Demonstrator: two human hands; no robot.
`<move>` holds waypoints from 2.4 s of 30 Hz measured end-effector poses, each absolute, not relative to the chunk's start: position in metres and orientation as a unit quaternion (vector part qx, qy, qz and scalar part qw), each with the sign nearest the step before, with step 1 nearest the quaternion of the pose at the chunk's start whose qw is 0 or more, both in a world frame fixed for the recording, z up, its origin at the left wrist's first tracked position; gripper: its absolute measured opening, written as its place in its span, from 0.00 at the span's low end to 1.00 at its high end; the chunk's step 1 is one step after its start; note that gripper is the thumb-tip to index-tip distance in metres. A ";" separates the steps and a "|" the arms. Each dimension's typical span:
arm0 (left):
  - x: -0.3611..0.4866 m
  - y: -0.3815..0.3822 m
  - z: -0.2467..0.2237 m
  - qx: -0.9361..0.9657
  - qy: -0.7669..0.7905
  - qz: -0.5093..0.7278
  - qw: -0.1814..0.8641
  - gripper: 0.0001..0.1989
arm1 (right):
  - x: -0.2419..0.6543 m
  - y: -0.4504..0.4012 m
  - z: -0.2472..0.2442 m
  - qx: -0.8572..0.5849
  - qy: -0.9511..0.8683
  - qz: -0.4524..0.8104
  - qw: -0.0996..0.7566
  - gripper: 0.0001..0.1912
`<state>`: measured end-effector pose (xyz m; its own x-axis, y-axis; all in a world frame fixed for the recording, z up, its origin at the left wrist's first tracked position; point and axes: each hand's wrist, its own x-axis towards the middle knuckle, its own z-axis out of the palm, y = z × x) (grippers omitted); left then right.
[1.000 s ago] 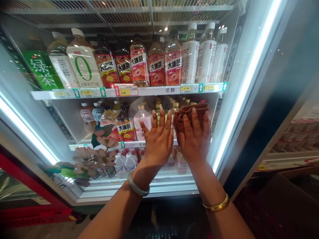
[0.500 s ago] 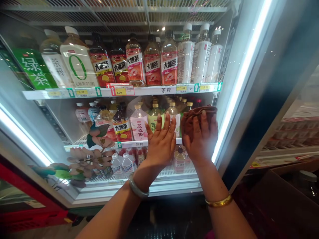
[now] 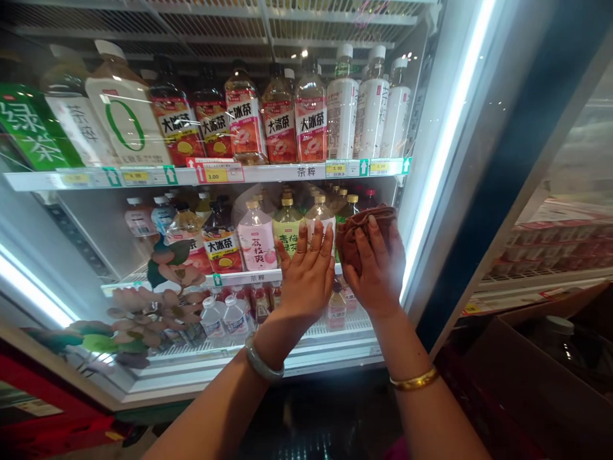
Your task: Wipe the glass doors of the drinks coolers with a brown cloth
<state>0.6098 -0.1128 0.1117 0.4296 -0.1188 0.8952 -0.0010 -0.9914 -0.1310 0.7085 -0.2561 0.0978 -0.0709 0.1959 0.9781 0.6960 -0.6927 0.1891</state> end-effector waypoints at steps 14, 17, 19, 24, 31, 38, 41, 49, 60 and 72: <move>0.624 -0.134 0.097 -0.844 0.065 -0.531 0.045 0.33 | 0.714 -0.271 0.093 -0.672 -0.333 -0.630 0.201 0.40; 0.623 -0.139 0.095 -0.850 0.074 -0.520 0.046 0.35 | 0.728 -0.284 0.087 -0.674 -0.295 -0.644 0.209 0.39; 0.625 -0.142 0.093 -0.854 0.076 -0.513 0.049 0.35 | 0.732 -0.288 0.093 -0.678 -0.267 -0.645 0.230 0.40; 0.630 -0.142 0.087 -0.852 0.078 -0.516 0.044 0.35 | 0.714 -0.281 0.119 -0.716 -0.305 -0.586 0.225 0.43; 0.630 -0.144 0.089 -0.853 0.076 -0.516 0.041 0.34 | 0.725 -0.291 0.089 -0.671 -0.333 -0.633 0.197 0.42; 0.629 -0.145 0.090 -0.855 0.073 -0.513 0.041 0.35 | 0.728 -0.289 0.092 -0.697 -0.250 -0.621 0.256 0.42; 0.629 -0.143 0.091 -0.849 0.068 -0.523 0.035 0.35 | 0.713 -0.276 0.089 -0.704 -0.302 -0.602 0.226 0.40; 0.616 -0.136 0.091 -0.862 0.044 -0.502 0.051 0.36 | 0.727 -0.292 0.068 -0.680 -0.305 -0.628 0.222 0.41; 0.613 -0.127 0.090 -0.857 0.010 -0.513 0.056 0.33 | 0.698 -0.252 0.077 -0.668 -0.358 -0.599 0.259 0.35; 0.610 -0.115 0.088 -0.853 0.006 -0.518 0.057 0.33 | 0.703 -0.254 0.090 -0.697 -0.281 -0.600 0.276 0.35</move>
